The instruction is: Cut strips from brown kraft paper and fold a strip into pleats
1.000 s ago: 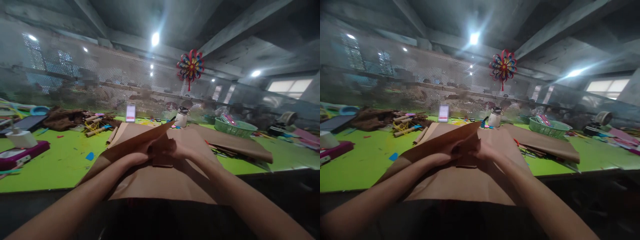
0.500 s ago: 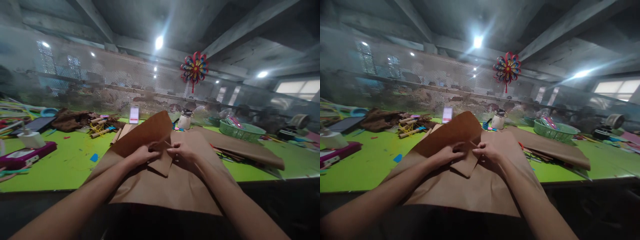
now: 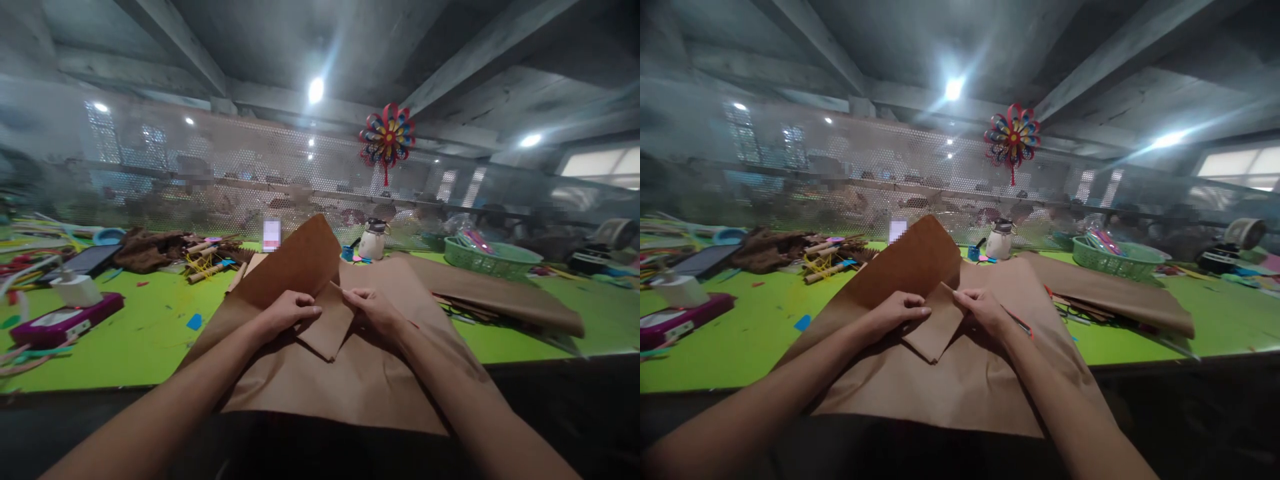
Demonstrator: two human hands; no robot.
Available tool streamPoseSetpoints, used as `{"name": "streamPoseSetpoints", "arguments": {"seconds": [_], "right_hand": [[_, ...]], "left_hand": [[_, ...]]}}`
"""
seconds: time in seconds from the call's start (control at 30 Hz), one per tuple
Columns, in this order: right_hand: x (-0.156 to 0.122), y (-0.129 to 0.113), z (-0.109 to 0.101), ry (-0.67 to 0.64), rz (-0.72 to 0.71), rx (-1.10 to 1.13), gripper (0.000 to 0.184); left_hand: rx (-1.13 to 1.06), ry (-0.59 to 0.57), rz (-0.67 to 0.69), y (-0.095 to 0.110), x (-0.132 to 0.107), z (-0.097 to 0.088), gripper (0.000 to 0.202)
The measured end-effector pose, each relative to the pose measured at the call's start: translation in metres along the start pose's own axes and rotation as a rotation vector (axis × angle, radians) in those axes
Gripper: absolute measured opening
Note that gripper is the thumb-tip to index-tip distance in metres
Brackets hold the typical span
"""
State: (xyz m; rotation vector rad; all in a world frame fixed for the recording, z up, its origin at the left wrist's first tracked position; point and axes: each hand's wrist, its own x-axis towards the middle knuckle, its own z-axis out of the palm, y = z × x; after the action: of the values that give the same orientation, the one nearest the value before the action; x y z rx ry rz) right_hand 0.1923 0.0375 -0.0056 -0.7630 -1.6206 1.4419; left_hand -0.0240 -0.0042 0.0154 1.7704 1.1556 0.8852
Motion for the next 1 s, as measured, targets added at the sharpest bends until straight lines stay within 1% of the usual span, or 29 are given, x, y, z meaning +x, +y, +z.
{"name": "streamPoseSetpoints", "arguments": {"seconds": [0.1,0.27,0.4,0.5,0.67,0.73,0.83,0.9,1.0], "right_hand": [[0.003,0.002,-0.001,-0.009,-0.01,-0.069,0.042],[0.005,0.004,-0.003,0.022,-0.03,-0.124,0.039],[0.005,0.003,-0.005,0.05,0.028,-0.032,0.034],[0.005,0.003,-0.006,0.05,0.045,0.02,0.033],[0.004,0.002,-0.006,0.084,0.035,0.019,0.033],[0.002,0.001,-0.006,0.088,0.056,0.019,0.032],[0.002,0.0,-0.002,0.127,0.084,0.017,0.033],[0.003,0.0,0.0,0.159,0.065,-0.005,0.033],[0.005,0.002,0.002,0.15,0.019,-0.036,0.032]], "left_hand": [[-0.053,0.004,-0.01,0.002,-0.001,0.0,0.035],[-0.037,0.025,-0.042,-0.001,0.001,0.001,0.035],[-0.026,0.039,-0.05,-0.004,0.003,0.001,0.034],[-0.056,0.055,-0.04,-0.004,0.003,0.0,0.034],[-0.164,0.044,-0.045,-0.005,0.002,0.0,0.032],[-0.212,0.013,-0.043,-0.005,0.002,0.002,0.029],[-0.277,0.014,-0.016,-0.006,0.005,0.004,0.028],[-0.259,0.028,-0.001,-0.008,0.008,0.005,0.03],[-0.173,0.026,-0.007,-0.012,0.012,0.005,0.03]]}}
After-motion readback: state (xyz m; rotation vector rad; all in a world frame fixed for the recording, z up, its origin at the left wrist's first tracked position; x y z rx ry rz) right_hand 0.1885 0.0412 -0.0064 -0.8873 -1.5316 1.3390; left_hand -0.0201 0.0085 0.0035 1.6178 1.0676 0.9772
